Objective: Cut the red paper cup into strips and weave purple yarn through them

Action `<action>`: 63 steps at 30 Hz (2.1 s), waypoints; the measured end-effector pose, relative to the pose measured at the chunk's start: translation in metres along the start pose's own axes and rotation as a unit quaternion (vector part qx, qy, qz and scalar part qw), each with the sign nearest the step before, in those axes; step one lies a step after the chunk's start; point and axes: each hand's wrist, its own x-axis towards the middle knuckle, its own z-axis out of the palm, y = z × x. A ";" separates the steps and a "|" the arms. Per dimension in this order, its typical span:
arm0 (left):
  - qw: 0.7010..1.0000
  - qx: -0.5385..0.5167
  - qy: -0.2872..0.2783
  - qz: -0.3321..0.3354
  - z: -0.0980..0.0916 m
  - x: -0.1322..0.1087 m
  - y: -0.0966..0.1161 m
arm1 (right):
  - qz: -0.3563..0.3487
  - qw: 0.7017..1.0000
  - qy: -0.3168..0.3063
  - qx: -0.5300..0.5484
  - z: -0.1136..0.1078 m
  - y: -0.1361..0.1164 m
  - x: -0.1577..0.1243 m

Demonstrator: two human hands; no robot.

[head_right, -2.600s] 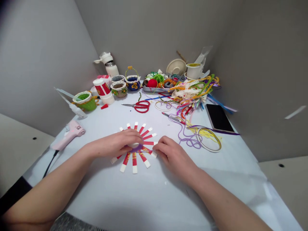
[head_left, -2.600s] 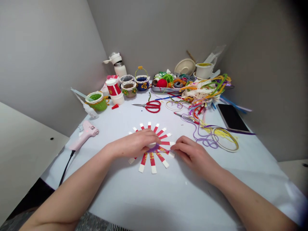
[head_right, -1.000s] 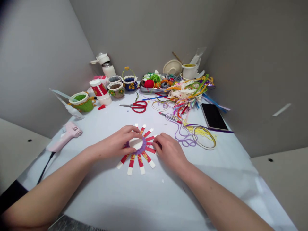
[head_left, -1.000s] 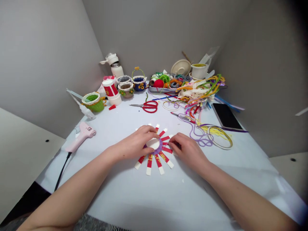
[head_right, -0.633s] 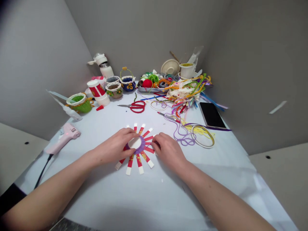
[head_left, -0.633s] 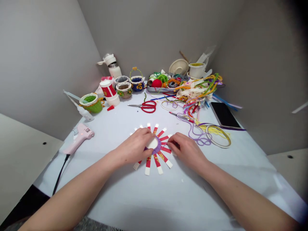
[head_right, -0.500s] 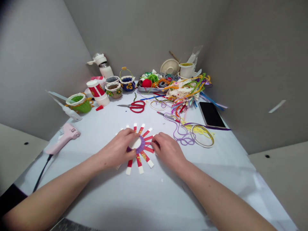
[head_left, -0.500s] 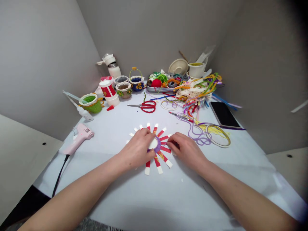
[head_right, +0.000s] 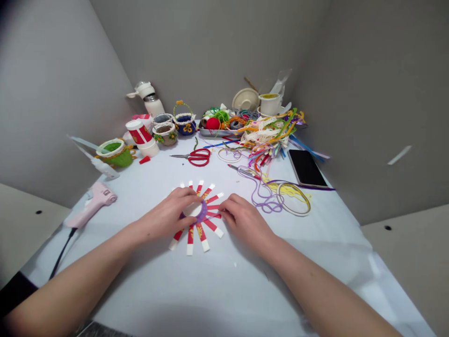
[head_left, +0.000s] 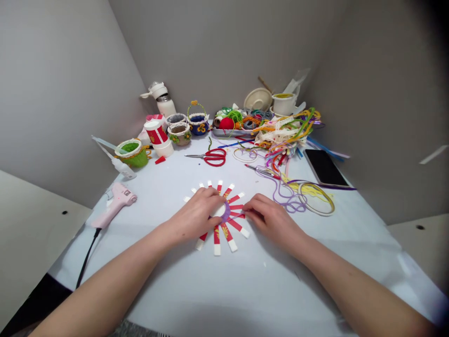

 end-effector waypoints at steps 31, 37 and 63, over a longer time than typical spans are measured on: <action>0.984 -0.062 -0.090 0.143 -0.005 0.002 -0.023 | 0.053 0.997 -0.015 -0.061 0.000 -0.003 -0.002; 0.985 -0.068 -0.080 0.138 -0.008 0.001 -0.012 | 0.092 0.993 0.008 -0.066 0.008 -0.005 0.002; 0.989 -0.023 -0.052 0.138 -0.007 0.002 -0.037 | -0.119 0.984 -0.132 -0.019 -0.013 -0.018 -0.020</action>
